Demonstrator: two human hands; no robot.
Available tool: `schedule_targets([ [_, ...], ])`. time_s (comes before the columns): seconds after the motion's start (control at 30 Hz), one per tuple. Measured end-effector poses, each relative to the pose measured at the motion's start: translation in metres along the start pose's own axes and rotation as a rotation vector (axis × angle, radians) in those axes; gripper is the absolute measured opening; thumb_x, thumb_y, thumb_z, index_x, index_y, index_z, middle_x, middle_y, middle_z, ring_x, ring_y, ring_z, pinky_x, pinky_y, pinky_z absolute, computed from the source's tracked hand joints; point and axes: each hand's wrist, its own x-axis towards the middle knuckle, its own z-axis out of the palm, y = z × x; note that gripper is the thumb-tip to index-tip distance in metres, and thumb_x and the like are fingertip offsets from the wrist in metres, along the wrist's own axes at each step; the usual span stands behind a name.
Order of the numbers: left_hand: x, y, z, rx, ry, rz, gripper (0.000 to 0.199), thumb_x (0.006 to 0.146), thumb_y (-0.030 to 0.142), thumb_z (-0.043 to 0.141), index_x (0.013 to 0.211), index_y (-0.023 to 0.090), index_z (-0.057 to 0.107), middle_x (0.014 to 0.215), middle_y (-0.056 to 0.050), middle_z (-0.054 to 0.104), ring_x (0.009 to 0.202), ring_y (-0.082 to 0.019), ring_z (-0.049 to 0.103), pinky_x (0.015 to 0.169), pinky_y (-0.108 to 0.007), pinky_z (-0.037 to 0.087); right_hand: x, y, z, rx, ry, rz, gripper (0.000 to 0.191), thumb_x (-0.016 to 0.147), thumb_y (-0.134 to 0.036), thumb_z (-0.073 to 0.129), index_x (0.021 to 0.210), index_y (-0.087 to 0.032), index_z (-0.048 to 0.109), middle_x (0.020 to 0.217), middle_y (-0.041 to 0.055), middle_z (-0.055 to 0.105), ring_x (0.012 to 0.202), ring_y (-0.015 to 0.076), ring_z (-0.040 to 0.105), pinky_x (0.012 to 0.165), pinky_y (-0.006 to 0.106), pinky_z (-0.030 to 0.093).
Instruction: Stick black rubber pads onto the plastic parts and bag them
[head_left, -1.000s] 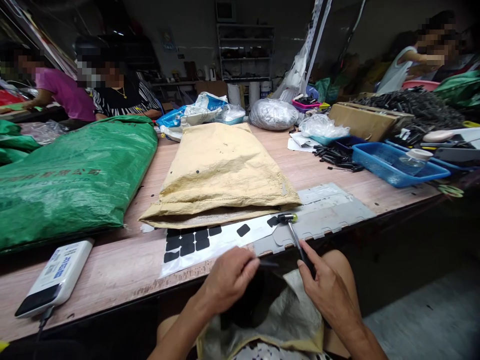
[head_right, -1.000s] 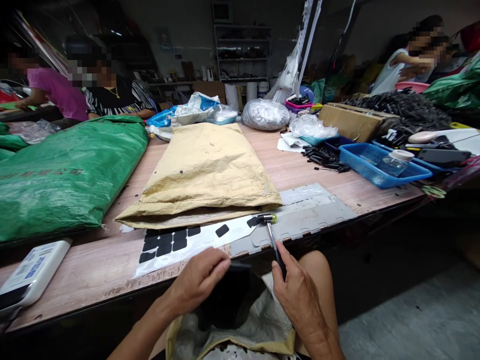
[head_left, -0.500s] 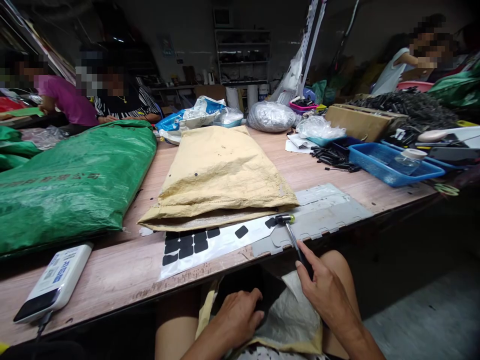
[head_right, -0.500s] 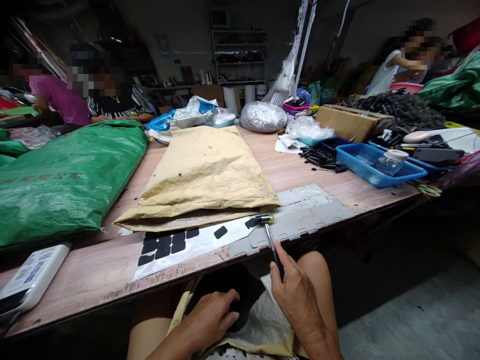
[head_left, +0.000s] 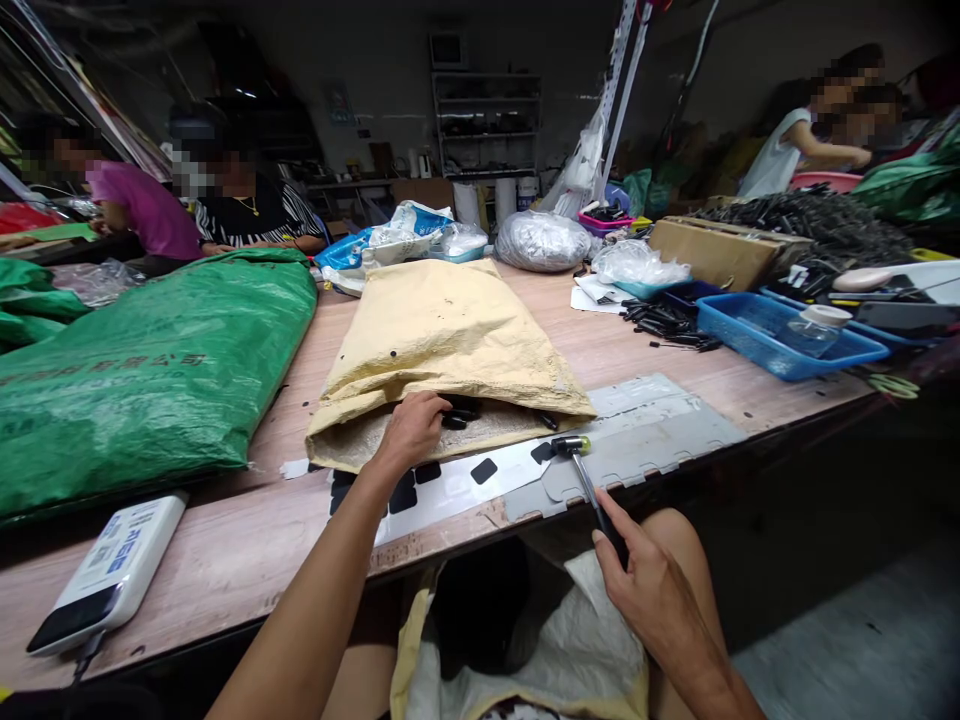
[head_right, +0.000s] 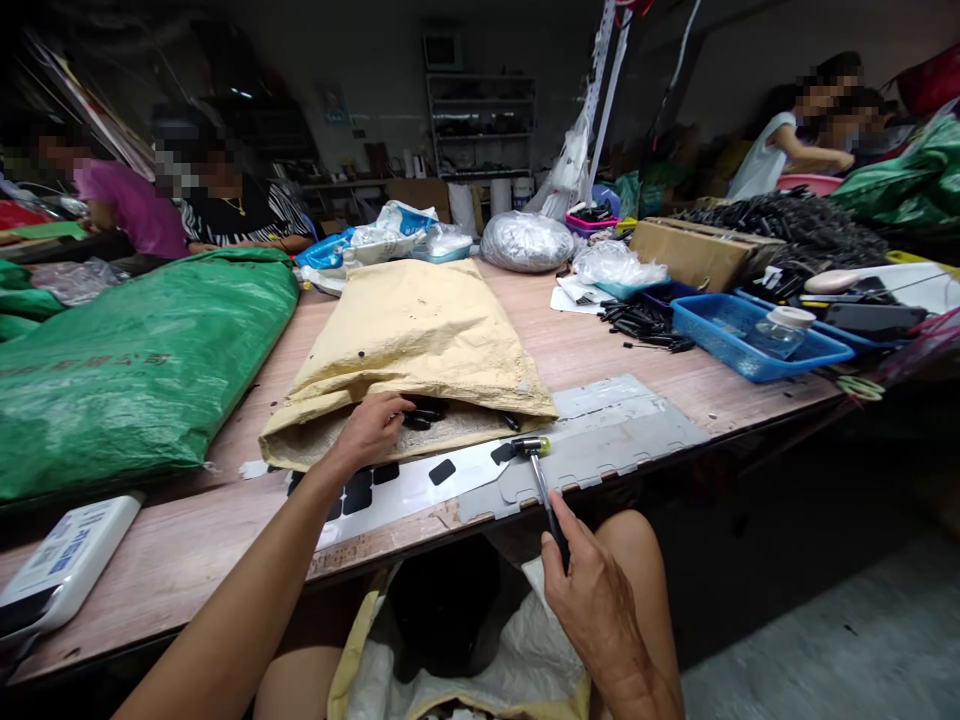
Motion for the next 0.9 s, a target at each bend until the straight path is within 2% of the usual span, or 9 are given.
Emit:
schedule_targets([
  [0.13,0.001,-0.002,0.000,0.042,-0.022,-0.046,0.028,0.078,0.015,0.063,0.101,0.023,0.075,0.112,-0.009,0.072,0.113,-0.033,0.057,0.096,-0.043,0.046,0.000,0.000,0.000,0.004,-0.011,0.010,0.055,0.091,-0.038,0.046,0.140,-0.017,0.062,0.075,0.0065,0.073,0.064,0.0220,0.069,0.055,0.030,0.054],
  [0.23,-0.003,-0.001,0.000,0.070,-0.020,-0.085,0.017,0.076,0.022,0.071,0.093,0.023,0.074,0.107,-0.010,0.071,0.110,-0.035,0.055,0.091,-0.044,0.045,0.000,0.001,0.000,0.003,-0.002,0.016,0.055,0.091,-0.039,0.047,0.139,-0.018,0.063,0.076,0.0066,0.073,0.065,0.0225,0.069,0.055,0.030,0.055],
  [0.33,-0.010,0.004,-0.002,0.041,-0.006,-0.081,0.011,0.077,0.027,0.073,0.088,0.024,0.072,0.099,-0.008,0.070,0.106,-0.033,0.055,0.089,-0.042,0.044,0.000,0.000,-0.001,0.004,0.008,0.014,0.055,0.090,-0.039,0.048,0.138,-0.017,0.064,0.076,0.0070,0.073,0.066,0.0232,0.069,0.056,0.031,0.055],
  [0.5,-0.036,0.030,0.000,-0.184,-0.024,-0.022,0.013,0.084,0.031,0.069,0.095,0.024,0.070,0.093,-0.004,0.072,0.096,-0.027,0.057,0.083,-0.038,0.043,0.000,-0.001,-0.001,0.010,0.007,0.019,0.054,0.090,-0.039,0.047,0.138,-0.019,0.064,0.075,0.0067,0.073,0.067,0.0241,0.070,0.055,0.032,0.055],
  [0.6,-0.052,0.049,0.008,-0.321,-0.065,-0.009,0.014,0.083,0.032,0.070,0.093,0.023,0.070,0.093,-0.003,0.071,0.093,-0.025,0.057,0.079,-0.035,0.043,0.000,-0.001,-0.001,0.004,0.004,0.029,0.054,0.091,-0.040,0.047,0.138,-0.019,0.064,0.076,0.0068,0.073,0.067,0.0241,0.070,0.055,0.032,0.056],
  [0.7,-0.063,0.059,0.019,-0.352,-0.072,-0.020,0.013,0.084,0.030,0.069,0.094,0.022,0.070,0.090,-0.003,0.070,0.088,-0.023,0.056,0.078,-0.035,0.042,0.000,-0.002,-0.002,-0.004,-0.005,0.039,0.055,0.091,-0.040,0.048,0.138,-0.017,0.064,0.078,0.0078,0.074,0.067,0.0239,0.071,0.056,0.031,0.056],
  [0.8,-0.068,0.059,0.026,-0.342,-0.047,-0.021,0.014,0.084,0.029,0.069,0.097,0.022,0.071,0.091,-0.003,0.069,0.087,-0.023,0.054,0.080,-0.036,0.041,0.000,-0.001,-0.002,-0.002,-0.010,0.040,0.054,0.091,-0.038,0.049,0.139,-0.016,0.063,0.087,0.0090,0.077,0.075,0.0247,0.073,0.061,0.032,0.059],
  [0.9,-0.070,0.057,0.029,-0.334,-0.027,-0.008,0.016,0.084,0.029,0.069,0.098,0.022,0.072,0.092,-0.004,0.068,0.088,-0.024,0.053,0.081,-0.036,0.040,0.000,0.005,0.003,0.033,-0.023,0.020,0.055,0.092,-0.037,0.051,0.141,-0.016,0.060,0.111,0.0112,0.076,0.097,0.0265,0.074,0.080,0.035,0.062],
])
